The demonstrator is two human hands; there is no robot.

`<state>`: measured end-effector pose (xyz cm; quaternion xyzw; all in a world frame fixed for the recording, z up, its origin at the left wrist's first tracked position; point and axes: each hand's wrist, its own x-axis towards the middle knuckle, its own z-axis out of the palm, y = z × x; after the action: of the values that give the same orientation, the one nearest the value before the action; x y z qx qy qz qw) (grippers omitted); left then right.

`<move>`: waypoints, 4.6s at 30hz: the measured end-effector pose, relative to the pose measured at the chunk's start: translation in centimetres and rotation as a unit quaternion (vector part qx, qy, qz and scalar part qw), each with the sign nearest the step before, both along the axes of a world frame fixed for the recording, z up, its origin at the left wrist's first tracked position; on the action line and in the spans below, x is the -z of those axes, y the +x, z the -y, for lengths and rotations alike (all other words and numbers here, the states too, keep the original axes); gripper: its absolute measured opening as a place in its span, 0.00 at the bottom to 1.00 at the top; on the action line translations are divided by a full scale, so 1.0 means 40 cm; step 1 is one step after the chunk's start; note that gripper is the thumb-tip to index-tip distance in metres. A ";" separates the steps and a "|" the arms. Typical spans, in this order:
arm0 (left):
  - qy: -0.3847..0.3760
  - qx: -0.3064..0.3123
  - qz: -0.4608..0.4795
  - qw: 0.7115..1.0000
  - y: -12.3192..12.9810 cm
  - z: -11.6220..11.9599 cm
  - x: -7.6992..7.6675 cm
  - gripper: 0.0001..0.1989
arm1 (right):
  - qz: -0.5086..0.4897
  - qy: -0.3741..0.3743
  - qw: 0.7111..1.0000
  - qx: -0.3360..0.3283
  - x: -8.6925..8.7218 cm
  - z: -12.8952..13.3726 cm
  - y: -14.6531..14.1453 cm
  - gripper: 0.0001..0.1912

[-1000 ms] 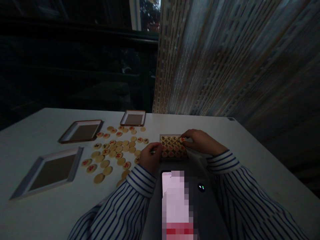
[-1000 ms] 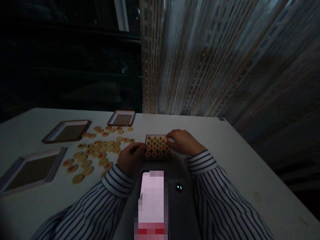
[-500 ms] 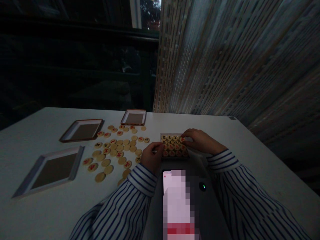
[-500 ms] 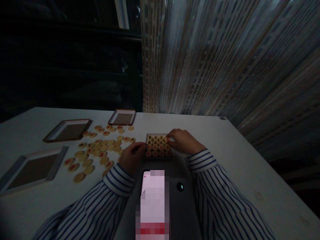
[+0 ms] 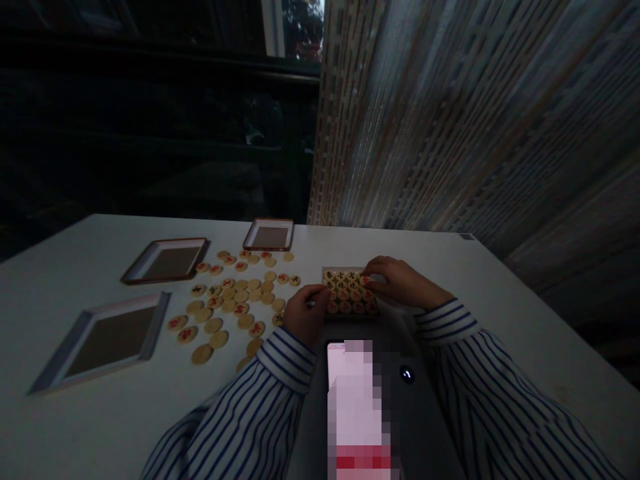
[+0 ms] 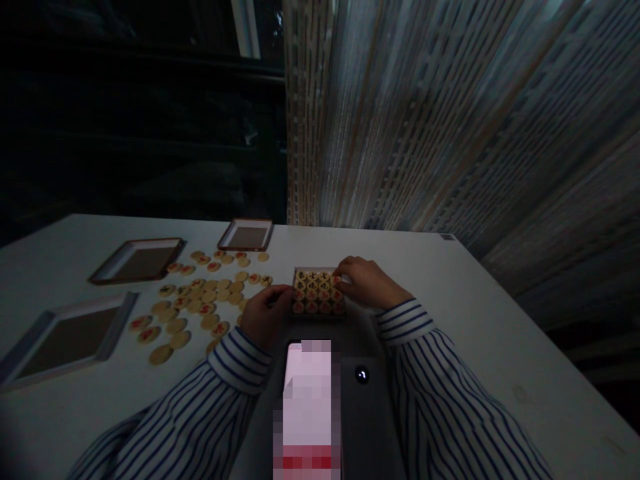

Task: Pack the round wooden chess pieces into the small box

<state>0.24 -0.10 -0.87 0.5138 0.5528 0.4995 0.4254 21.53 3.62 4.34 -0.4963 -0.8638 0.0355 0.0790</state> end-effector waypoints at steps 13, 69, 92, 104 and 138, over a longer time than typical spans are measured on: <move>0.005 -0.004 -0.011 1.000 0.002 0.000 -0.002 0.09 | -0.008 -0.018 1.000 -0.006 -0.002 0.000 0.005 0.14; 0.007 0.007 -0.065 0.998 0.000 -0.004 0.004 0.11 | 0.026 -0.019 0.999 -0.011 -0.007 0.006 0.006 0.13; 0.012 0.010 -0.056 0.998 -0.002 -0.005 0.008 0.11 | 0.036 -0.014 0.999 -0.011 -0.013 0.007 0.006 0.13; 0.020 0.015 -0.067 0.997 -0.003 -0.004 0.008 0.10 | 0.039 -0.018 0.999 -0.005 -0.013 0.007 0.004 0.13; -0.007 0.024 -0.049 0.998 0.001 -0.005 0.014 0.11 | 0.065 -0.049 0.994 0.072 0.001 0.005 -0.013 0.19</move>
<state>0.28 0.08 -1.42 0.5476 0.5641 0.4595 0.4134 21.01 3.44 4.29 -0.5621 -0.8261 0.0398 0.0005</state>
